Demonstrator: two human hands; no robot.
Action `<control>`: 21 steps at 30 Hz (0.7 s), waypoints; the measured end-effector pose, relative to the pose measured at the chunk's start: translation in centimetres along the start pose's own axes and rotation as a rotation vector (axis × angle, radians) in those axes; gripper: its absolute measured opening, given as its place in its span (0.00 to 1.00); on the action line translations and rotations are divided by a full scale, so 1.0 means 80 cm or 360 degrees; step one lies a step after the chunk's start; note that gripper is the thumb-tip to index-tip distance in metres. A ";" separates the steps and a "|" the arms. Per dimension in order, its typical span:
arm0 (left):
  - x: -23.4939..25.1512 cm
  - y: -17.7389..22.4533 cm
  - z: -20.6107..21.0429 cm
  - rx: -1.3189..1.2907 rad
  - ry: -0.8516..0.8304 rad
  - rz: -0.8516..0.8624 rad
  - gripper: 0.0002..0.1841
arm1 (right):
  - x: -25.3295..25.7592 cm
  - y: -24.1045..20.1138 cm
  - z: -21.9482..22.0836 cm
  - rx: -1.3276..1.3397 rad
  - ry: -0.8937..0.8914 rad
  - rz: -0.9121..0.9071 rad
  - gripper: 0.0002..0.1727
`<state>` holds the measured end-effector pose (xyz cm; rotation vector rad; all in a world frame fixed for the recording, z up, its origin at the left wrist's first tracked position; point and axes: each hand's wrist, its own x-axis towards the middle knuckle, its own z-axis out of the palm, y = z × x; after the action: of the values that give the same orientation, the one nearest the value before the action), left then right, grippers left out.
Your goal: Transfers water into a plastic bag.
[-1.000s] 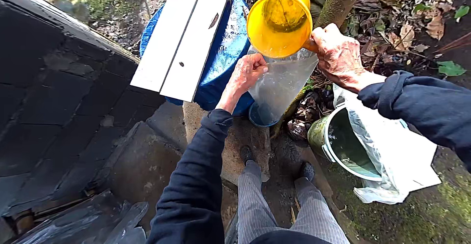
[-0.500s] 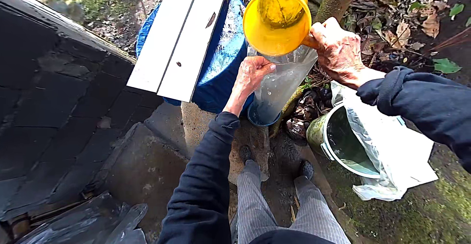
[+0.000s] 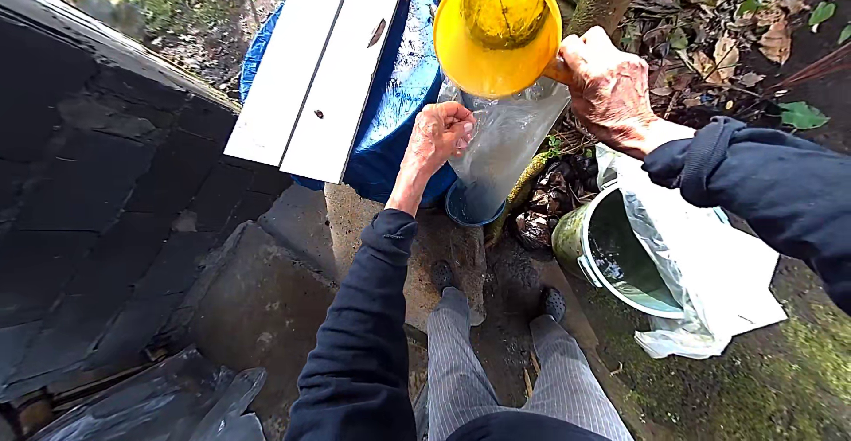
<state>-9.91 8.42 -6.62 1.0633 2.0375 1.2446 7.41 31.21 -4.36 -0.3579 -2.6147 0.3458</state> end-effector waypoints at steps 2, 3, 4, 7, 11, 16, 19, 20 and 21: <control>-0.003 -0.002 -0.006 0.0060 -0.0017 0.0018 0.07 | 0.002 -0.004 0.001 0.0020 0.0030 0.0017 0.13; -0.003 -0.003 -0.008 0.0172 -0.0051 0.0031 0.13 | 0.003 -0.007 0.003 0.0034 0.0049 0.0027 0.12; 0.000 -0.002 -0.007 0.0310 -0.0112 0.0018 0.23 | 0.005 -0.010 0.004 0.0047 0.0056 0.0042 0.12; 0.016 0.006 0.014 0.0523 -0.0228 -0.0016 0.40 | 0.008 -0.019 0.008 0.0115 0.0004 0.0106 0.14; 0.051 0.018 0.046 0.0711 -0.0261 0.0235 0.28 | 0.013 -0.028 0.003 0.0242 -0.0089 0.0187 0.15; 0.064 0.021 0.059 0.0489 -0.0358 0.0201 0.12 | 0.009 -0.026 -0.004 0.0286 -0.0113 0.0217 0.19; 0.058 0.012 0.048 0.0452 -0.0246 0.0144 0.15 | 0.003 -0.015 -0.012 0.0336 -0.0122 0.0262 0.17; 0.055 0.009 0.042 0.0449 -0.0208 0.0168 0.15 | 0.004 -0.013 -0.015 0.0380 -0.0147 0.0294 0.17; 0.053 0.005 0.038 0.0426 -0.0189 0.0207 0.15 | 0.005 -0.011 -0.018 0.0413 -0.0174 0.0334 0.17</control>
<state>-9.84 13.52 -7.71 1.3780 2.1109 0.9604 7.61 30.80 -2.69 -0.5367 -2.5988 0.7868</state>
